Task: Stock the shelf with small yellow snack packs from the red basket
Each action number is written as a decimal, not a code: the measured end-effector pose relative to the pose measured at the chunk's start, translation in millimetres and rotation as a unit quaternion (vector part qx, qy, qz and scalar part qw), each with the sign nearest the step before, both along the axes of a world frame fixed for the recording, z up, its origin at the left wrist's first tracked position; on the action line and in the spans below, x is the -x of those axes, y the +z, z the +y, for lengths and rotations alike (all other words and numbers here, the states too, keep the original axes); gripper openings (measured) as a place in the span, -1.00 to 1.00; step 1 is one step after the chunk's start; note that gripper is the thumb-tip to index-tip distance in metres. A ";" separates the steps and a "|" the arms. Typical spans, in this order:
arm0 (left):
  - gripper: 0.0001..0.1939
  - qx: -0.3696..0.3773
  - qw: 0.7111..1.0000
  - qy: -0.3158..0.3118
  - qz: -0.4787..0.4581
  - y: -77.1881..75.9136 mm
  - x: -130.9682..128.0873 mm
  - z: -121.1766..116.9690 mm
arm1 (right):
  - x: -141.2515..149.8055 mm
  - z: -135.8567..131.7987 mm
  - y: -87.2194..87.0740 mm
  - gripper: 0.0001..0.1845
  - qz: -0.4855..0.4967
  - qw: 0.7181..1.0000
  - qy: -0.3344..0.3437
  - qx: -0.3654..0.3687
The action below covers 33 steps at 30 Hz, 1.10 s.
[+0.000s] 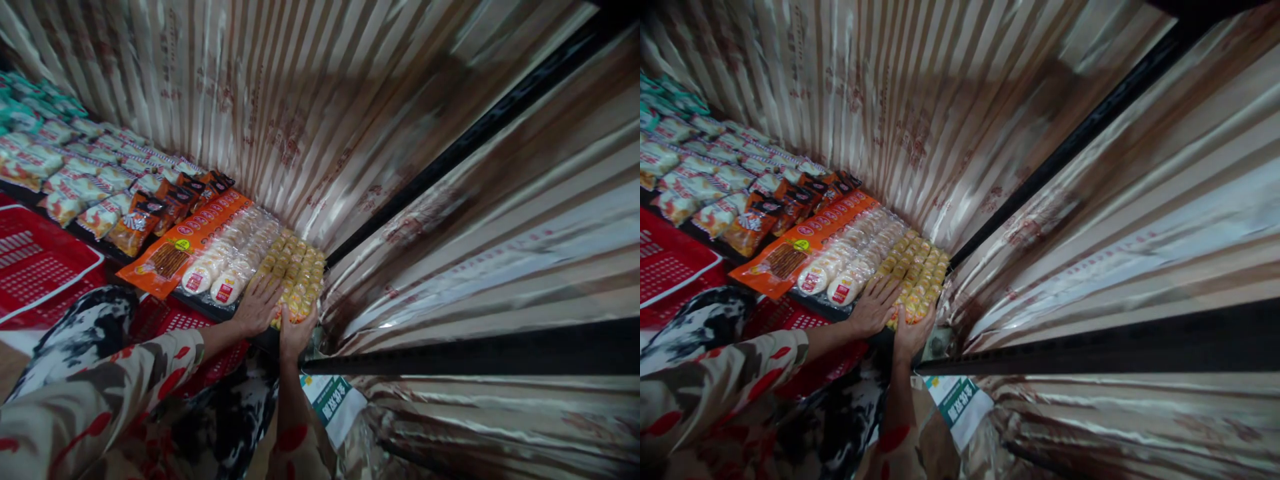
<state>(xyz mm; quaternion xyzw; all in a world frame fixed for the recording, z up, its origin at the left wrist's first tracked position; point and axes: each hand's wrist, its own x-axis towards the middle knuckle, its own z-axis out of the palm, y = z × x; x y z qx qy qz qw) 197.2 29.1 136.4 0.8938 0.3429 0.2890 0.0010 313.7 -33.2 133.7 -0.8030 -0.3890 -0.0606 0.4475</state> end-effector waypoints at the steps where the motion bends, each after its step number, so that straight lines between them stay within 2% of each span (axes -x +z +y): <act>1: -0.48 0.002 1.000 0.000 0.002 0.0 -0.1 -0.1 | -0.5 0.1 -0.4 -0.17 -0.001 1.000 0.001 0.001; 7: -0.49 0.007 1.000 -0.005 -0.004 1.6 -0.4 0.5 | -3.0 0.3 -3.5 -0.12 0.020 1.000 -0.009 0.021; 11: -0.49 0.004 1.000 -0.005 -0.011 1.2 -0.8 0.2 | -2.2 -2.5 -2.7 -0.19 0.021 0.999 -0.011 0.026; 18: -0.50 0.000 1.000 -0.001 -0.018 0.9 -0.7 0.1 | -3.9 -4.1 5.7 -0.28 -0.008 1.000 -0.002 0.027; 26: -0.50 -0.010 1.000 0.001 -0.022 -1.7 -1.5 0.6 | -9.7 12.5 18.5 -0.28 -0.040 0.998 -0.008 0.046; 33: -0.50 0.002 1.000 0.000 -0.001 -0.2 -1.8 1.1 | -5.9 20.2 10.6 -0.39 -0.096 0.995 -0.006 0.039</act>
